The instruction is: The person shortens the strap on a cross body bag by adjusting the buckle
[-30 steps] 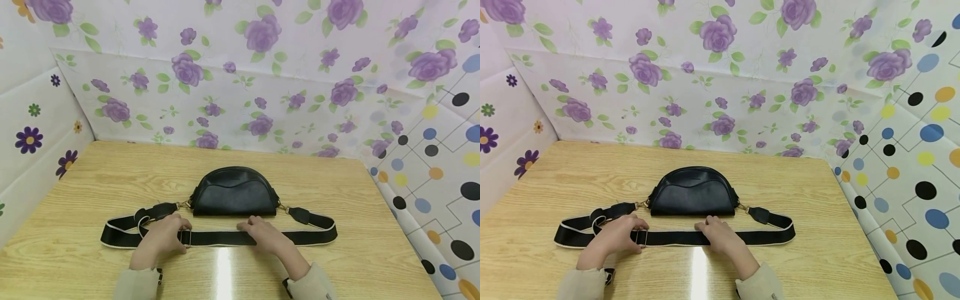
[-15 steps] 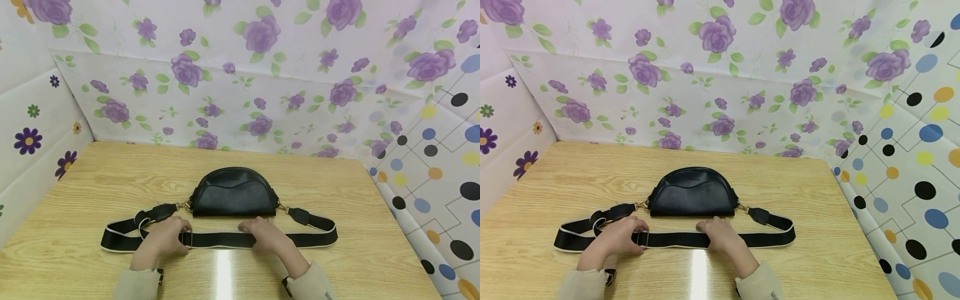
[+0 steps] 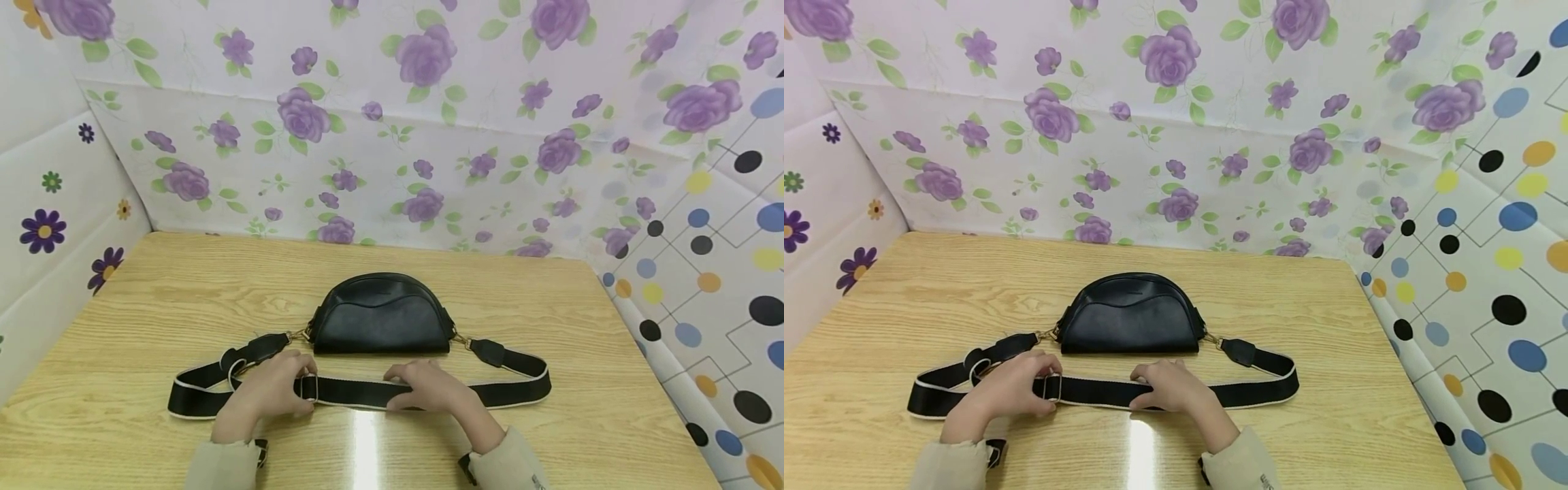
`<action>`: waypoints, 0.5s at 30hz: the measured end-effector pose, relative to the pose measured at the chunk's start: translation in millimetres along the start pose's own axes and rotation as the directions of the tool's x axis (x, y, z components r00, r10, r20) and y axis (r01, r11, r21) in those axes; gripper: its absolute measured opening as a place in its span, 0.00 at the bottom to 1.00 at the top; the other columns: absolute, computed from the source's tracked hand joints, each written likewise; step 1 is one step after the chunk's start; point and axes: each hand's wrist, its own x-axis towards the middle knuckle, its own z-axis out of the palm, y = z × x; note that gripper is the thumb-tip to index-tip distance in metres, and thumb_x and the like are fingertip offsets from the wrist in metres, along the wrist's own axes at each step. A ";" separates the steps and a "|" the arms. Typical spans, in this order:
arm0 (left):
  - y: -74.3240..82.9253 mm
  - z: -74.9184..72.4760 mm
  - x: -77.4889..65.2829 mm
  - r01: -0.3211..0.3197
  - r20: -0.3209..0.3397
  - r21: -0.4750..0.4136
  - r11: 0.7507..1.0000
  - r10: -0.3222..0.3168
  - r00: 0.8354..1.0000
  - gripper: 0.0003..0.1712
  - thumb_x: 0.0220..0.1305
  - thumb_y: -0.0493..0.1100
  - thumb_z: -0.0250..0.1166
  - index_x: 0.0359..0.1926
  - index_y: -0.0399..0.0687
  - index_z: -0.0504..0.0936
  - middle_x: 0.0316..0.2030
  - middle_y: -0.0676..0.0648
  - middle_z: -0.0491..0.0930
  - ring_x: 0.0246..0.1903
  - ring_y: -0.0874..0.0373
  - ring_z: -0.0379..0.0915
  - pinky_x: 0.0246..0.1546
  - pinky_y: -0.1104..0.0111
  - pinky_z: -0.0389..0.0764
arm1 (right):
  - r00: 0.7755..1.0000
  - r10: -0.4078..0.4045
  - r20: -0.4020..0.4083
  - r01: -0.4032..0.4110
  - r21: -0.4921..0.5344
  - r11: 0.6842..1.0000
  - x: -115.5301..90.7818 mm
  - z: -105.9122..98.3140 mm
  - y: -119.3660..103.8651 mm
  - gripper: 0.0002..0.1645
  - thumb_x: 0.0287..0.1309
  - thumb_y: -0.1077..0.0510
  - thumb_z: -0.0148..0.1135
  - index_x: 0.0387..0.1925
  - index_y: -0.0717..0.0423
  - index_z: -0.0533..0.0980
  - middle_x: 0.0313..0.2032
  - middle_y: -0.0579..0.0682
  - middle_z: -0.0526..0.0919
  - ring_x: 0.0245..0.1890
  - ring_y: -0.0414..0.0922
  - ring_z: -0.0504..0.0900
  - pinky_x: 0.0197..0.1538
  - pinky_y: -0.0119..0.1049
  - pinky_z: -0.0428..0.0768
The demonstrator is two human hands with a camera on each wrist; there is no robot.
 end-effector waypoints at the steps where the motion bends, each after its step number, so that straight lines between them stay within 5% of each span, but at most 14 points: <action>1: -0.1 0.0 0.3 -0.012 -0.002 0.000 1.000 0.012 1.000 0.21 0.32 0.42 0.74 0.33 0.49 0.76 0.30 0.54 0.69 0.32 0.58 0.66 0.31 0.64 0.70 | 1.000 -0.007 -0.002 0.007 0.017 1.000 0.4 0.0 0.3 0.26 0.50 0.45 0.62 0.49 0.53 0.74 0.44 0.45 0.79 0.45 0.41 0.75 0.52 0.50 0.65; 5: -1.4 0.6 1.8 -0.051 0.002 -0.035 0.998 0.051 0.999 0.21 0.31 0.41 0.71 0.33 0.48 0.75 0.29 0.54 0.69 0.29 0.59 0.63 0.29 0.65 0.69 | 0.998 -0.064 -0.021 0.065 0.061 0.996 2.2 0.4 1.7 0.24 0.53 0.45 0.59 0.48 0.54 0.75 0.41 0.46 0.80 0.40 0.38 0.77 0.47 0.39 0.71; 9: -1.8 1.8 3.1 -0.101 0.007 -0.074 0.992 0.102 0.995 0.22 0.30 0.40 0.68 0.34 0.46 0.72 0.28 0.53 0.69 0.26 0.60 0.62 0.27 0.68 0.68 | 0.991 -0.123 -0.042 0.127 0.110 0.986 3.4 0.7 1.5 0.21 0.55 0.46 0.58 0.45 0.55 0.77 0.28 0.41 0.80 0.25 0.32 0.74 0.34 0.28 0.73; 15: 0.5 4.3 3.9 -0.185 -0.011 -0.074 0.980 0.185 0.983 0.22 0.31 0.42 0.64 0.33 0.47 0.67 0.21 0.54 0.65 0.21 0.63 0.59 0.22 0.72 0.64 | 0.989 -0.146 -0.019 0.146 0.190 0.971 4.2 0.3 -0.5 0.22 0.55 0.47 0.59 0.46 0.57 0.76 0.20 0.36 0.73 0.19 0.31 0.67 0.31 0.26 0.71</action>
